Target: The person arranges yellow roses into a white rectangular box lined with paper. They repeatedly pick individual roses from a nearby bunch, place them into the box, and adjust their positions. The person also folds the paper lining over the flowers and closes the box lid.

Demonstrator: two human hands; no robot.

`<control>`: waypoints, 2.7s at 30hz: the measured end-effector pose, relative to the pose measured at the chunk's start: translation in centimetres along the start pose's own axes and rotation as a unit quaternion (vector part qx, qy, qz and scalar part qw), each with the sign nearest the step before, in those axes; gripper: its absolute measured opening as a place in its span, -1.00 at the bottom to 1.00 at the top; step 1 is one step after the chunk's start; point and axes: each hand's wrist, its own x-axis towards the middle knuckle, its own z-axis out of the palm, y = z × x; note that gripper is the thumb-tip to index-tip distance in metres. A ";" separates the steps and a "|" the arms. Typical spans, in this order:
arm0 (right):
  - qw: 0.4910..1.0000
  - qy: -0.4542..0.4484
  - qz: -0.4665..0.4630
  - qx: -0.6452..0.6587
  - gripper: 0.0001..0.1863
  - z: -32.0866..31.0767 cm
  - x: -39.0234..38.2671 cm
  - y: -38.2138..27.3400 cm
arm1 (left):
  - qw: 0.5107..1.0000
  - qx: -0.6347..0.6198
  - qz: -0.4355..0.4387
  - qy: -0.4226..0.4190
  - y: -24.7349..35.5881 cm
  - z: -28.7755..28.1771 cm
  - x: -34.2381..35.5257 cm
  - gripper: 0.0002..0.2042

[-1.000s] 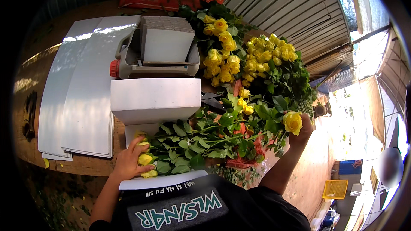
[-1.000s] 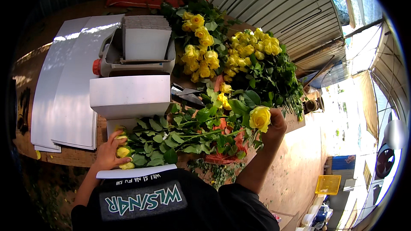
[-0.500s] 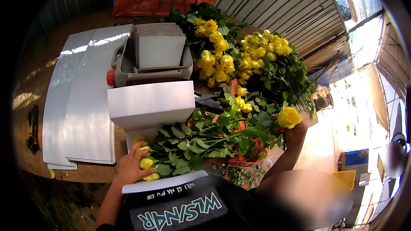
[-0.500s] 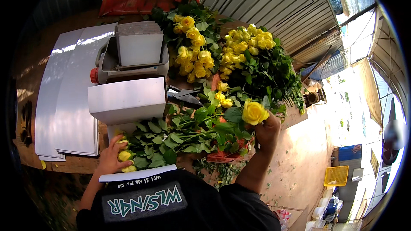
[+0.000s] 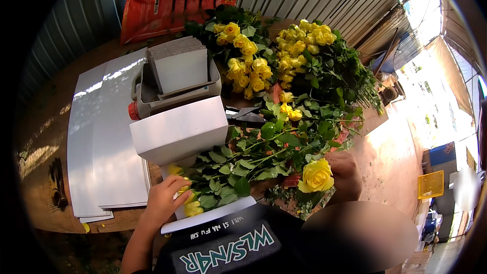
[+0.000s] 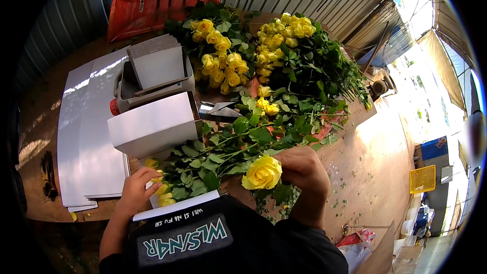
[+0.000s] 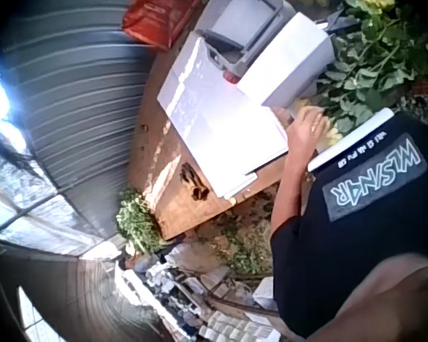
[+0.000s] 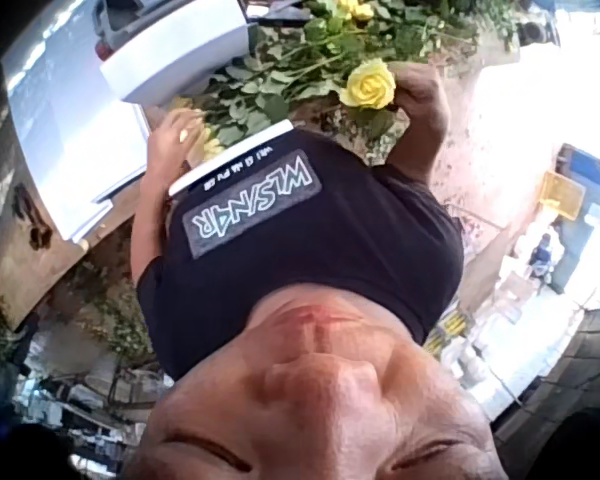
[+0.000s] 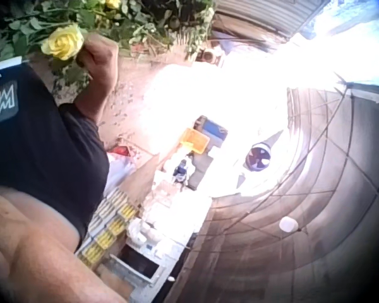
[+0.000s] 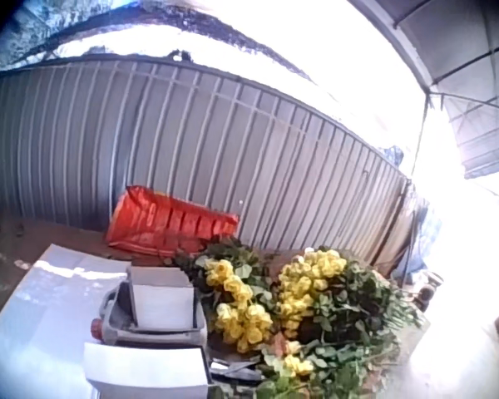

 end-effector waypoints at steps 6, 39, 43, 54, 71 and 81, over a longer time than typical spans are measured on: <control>0.999 -0.013 0.018 0.043 -0.73 3.0 0.2 1.0 | 0.962 -0.104 0.228 0.104 12.8 -4.5 6.0 -0.87; 0.998 -0.025 0.031 0.057 -0.73 4.0 2.4 0.8 | 0.945 0.064 0.287 0.143 15.3 -2.2 7.0 -0.81; 0.998 -0.030 0.034 0.050 -0.73 4.1 2.4 0.9 | 0.941 0.072 0.296 0.149 15.4 -2.1 7.0 -0.80; 0.998 -0.015 0.044 0.049 -0.72 4.0 2.4 0.7 | 0.949 -0.021 0.277 0.148 15.0 -1.7 6.9 -0.81; 0.996 0.059 -0.013 0.065 -0.81 3.0 1.9 2.8 | 0.916 0.167 -0.098 -0.351 0.2 -9.5 -7.5 -0.94; 0.997 0.036 0.048 0.045 -0.82 2.6 2.8 2.7 | 0.935 0.205 -0.206 -0.203 -2.9 -5.4 -8.9 -0.91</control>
